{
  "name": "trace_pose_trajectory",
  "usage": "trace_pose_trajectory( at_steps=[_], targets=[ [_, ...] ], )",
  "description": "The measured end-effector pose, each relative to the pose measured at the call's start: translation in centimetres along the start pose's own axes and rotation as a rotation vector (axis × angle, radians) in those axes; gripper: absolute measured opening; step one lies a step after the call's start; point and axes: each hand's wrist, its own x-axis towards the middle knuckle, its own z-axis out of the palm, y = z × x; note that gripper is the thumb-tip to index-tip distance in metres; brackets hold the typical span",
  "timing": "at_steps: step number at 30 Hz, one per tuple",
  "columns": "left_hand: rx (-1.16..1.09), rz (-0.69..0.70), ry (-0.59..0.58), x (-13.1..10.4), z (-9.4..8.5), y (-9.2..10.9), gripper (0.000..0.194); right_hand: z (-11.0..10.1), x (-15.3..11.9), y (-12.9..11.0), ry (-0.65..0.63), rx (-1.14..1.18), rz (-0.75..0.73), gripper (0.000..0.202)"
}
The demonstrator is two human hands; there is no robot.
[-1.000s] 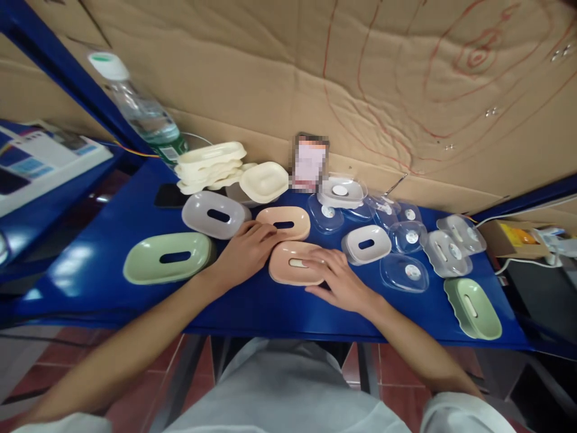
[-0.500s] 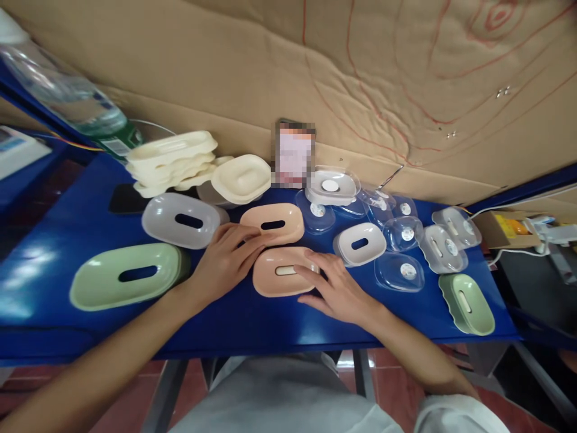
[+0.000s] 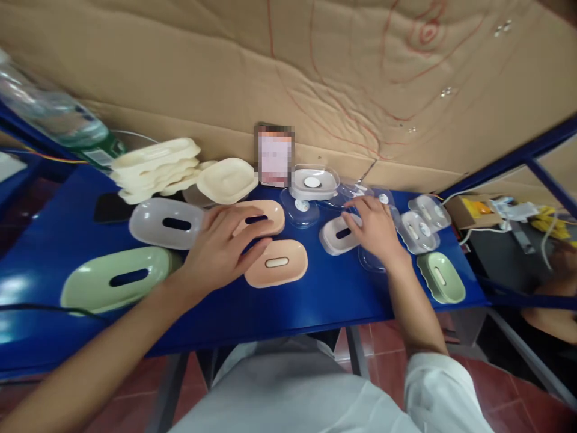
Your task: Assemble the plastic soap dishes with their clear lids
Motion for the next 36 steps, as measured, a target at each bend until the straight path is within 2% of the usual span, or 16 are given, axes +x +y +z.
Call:
trace_pose_trajectory(
  at_steps=[3,5,6,7,9,12,15,17,19,21,23,25,31,36],
  targets=[
    [0.032,-0.048,-0.075,2.4,0.9,1.1,0.031,0.3,2.3,1.9,-0.181,-0.178,0.334,0.049],
    [-0.001,-0.105,-0.125,1.8,1.3,2.2,0.037,1.1,3.3,3.0,-0.236,-0.18,0.476,0.07],
    [-0.027,-0.133,-0.153,0.9,1.4,2.8,0.039,1.5,3.6,3.5,-0.242,-0.148,0.49,0.079],
    [-0.053,-0.155,-0.172,-0.5,1.4,3.4,0.042,1.9,4.0,4.1,-0.237,-0.104,0.463,0.086],
    [-0.1,-0.226,-0.189,-4.0,1.2,4.4,0.042,2.5,4.6,5.5,-0.233,-0.009,0.319,0.088],
    [-0.139,-0.303,-0.17,-9.0,0.9,5.5,0.042,2.9,5.5,7.6,-0.271,0.131,0.058,0.069],
    [-0.204,-0.33,-0.158,-11.5,1.1,6.0,0.034,2.9,5.9,9.0,-0.232,0.2,-0.018,0.056],
    [-0.222,-0.347,-0.123,-11.9,1.4,6.1,0.027,3.1,5.9,9.5,-0.173,0.197,0.003,0.054],
    [-0.231,-0.365,-0.074,-11.6,1.8,6.1,0.022,3.4,5.8,10.0,-0.16,0.195,0.047,0.065],
    [-0.244,-0.371,-0.033,-11.1,2.1,6.0,0.018,3.6,6.0,10.6,-0.246,0.24,0.09,0.084],
    [-0.256,-0.369,-0.014,-10.7,2.4,6.0,0.016,3.6,6.5,11.4,-0.395,0.332,0.119,0.102],
    [-0.269,-0.375,-0.022,-10.6,2.6,6.0,0.015,3.2,7.3,12.2,-0.502,0.404,0.129,0.11],
    [-0.267,-0.414,-0.091,-11.0,2.7,6.3,0.017,1.1,9.0,13.4,-0.603,0.482,0.13,0.091],
    [-0.252,-0.401,-0.112,-10.9,2.4,6.2,0.018,0.9,9.8,13.7,-0.656,0.583,0.208,0.102]
  ],
)
